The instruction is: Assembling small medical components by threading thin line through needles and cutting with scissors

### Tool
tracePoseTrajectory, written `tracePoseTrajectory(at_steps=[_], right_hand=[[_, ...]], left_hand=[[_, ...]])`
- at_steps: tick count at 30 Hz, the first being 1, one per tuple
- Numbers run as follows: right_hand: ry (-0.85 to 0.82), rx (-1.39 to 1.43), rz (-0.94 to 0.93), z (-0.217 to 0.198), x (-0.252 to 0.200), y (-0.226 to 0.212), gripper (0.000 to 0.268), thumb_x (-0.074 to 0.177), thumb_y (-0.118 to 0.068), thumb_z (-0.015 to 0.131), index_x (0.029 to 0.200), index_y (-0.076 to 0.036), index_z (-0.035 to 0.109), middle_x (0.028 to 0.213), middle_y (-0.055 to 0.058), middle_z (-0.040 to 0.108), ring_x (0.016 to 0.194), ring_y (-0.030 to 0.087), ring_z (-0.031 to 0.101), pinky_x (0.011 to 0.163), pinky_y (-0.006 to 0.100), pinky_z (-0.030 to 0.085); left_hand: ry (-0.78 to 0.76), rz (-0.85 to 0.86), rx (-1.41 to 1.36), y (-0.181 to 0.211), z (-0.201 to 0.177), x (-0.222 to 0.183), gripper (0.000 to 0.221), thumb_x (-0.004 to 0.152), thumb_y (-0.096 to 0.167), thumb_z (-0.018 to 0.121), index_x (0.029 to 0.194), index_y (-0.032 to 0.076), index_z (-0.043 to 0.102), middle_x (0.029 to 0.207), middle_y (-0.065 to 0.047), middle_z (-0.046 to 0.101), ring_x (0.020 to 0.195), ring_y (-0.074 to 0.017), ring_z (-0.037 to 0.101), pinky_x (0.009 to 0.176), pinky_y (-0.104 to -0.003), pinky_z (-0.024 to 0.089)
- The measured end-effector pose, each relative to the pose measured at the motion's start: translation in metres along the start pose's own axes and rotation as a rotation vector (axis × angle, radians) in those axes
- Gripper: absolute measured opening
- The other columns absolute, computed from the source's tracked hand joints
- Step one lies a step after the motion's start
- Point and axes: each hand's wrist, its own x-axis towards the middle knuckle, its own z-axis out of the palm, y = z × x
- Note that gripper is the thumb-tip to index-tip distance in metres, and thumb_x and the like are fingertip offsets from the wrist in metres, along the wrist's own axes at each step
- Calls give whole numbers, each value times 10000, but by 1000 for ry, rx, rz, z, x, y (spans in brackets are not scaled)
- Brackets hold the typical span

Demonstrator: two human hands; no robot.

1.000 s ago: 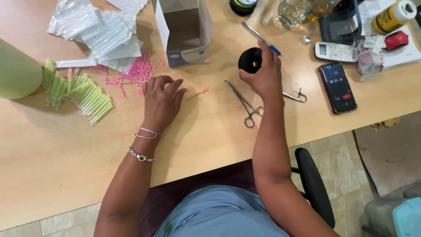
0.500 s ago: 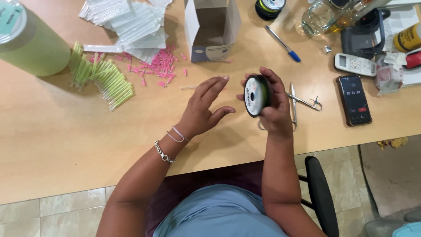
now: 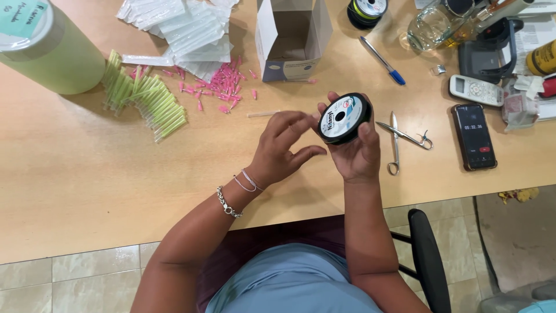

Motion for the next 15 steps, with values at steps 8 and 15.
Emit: tracePoseTrajectory(at_steps=[8, 15], right_hand=[[13, -11, 13, -12, 2, 15, 518, 993, -316, 660, 1446, -285, 412, 1602, 255, 362, 1413, 445, 494, 1121, 656, 490], [25, -149, -54, -2, 8, 1, 691, 804, 124, 783, 1368, -112, 459, 1216, 213, 676, 1046, 315, 740, 809, 408, 679]], left_hand=[[72, 57, -7, 0, -3, 3, 205, 874, 140, 826, 1076, 136, 791, 939, -26, 734, 867, -244, 738, 773, -350, 631], [114, -359, -168, -6, -15, 11, 80, 846, 124, 856, 906, 162, 819, 817, -13, 770, 678, -159, 712, 618, -279, 587]])
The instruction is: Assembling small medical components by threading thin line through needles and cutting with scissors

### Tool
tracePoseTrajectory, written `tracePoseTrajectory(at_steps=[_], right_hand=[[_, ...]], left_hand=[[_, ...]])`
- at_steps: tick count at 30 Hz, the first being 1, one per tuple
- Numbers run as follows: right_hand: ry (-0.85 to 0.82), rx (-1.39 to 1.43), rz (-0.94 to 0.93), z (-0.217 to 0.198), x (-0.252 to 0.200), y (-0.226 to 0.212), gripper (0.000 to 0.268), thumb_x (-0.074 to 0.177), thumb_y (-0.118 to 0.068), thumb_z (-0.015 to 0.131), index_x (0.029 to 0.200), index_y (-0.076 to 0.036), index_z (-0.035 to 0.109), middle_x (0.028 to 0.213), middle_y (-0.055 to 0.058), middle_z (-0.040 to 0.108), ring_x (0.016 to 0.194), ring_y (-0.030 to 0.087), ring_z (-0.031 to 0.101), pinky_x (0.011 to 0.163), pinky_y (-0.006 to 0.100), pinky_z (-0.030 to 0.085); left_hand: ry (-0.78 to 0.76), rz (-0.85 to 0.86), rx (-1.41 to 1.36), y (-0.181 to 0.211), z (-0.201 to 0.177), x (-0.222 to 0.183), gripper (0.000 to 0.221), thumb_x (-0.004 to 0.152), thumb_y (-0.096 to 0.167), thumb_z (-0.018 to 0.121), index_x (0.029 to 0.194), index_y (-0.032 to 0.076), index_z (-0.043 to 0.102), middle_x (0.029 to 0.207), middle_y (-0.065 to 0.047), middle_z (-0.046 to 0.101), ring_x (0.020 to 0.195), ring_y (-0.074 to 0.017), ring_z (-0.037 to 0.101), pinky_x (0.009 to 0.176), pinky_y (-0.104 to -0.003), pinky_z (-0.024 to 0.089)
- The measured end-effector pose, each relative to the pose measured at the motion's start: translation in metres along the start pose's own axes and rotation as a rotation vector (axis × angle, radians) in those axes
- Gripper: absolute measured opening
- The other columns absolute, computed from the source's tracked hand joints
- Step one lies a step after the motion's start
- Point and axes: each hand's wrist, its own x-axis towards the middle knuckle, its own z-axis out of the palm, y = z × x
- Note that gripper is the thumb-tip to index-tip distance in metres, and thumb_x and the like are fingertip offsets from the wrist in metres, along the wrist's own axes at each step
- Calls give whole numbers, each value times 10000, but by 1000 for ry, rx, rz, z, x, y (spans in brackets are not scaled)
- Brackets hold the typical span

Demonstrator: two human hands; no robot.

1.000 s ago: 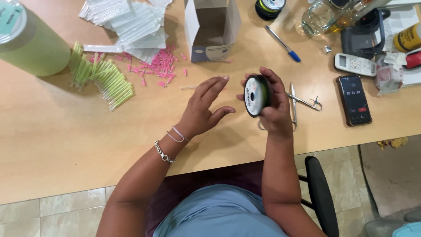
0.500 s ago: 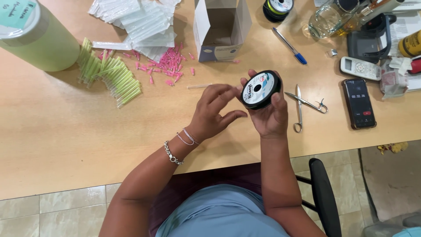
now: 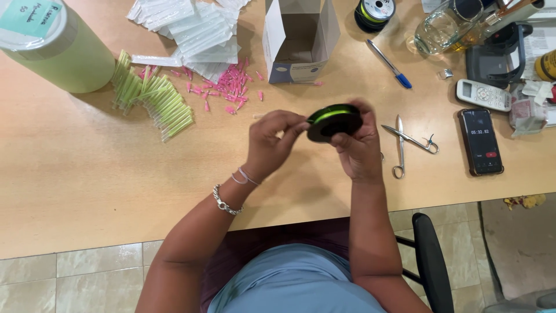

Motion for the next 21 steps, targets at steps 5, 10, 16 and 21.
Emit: tracePoseTrajectory(at_steps=[5, 10, 16, 21], right_hand=[[168, -112, 28, 8, -5, -6, 309, 876, 97, 723, 1116, -58, 605, 1033, 149, 746, 951, 323, 777, 827, 514, 689], [250, 10, -99, 20, -4, -17, 352, 865, 149, 709, 1109, -91, 627, 1011, 101, 747, 1005, 345, 775, 879, 518, 679], [376, -368, -225, 4, -22, -29, 639, 724, -102, 920, 1255, -71, 565, 1165, 104, 630, 1120, 280, 630, 969, 543, 601], [381, -476, -323, -5, -40, -25, 660, 715, -97, 942, 1273, -46, 593, 1169, 95, 670, 1091, 239, 671, 935, 443, 631]], left_hand=[[109, -326, -316, -5, -11, 11, 81, 938, 105, 743, 883, 46, 753, 779, -84, 715, 685, -129, 635, 615, -254, 560], [284, -354, -495, -27, -37, 32, 127, 977, 119, 702, 858, 91, 671, 756, -26, 644, 624, -82, 575, 572, -220, 505], [524, -246, -483, -38, -123, 62, 123, 945, 180, 725, 876, 130, 636, 703, 2, 569, 597, -87, 487, 553, -237, 417], [825, -93, -207, -30, -243, 73, 325, 989, 160, 759, 776, 162, 513, 623, 18, 428, 540, -82, 391, 478, -260, 328]])
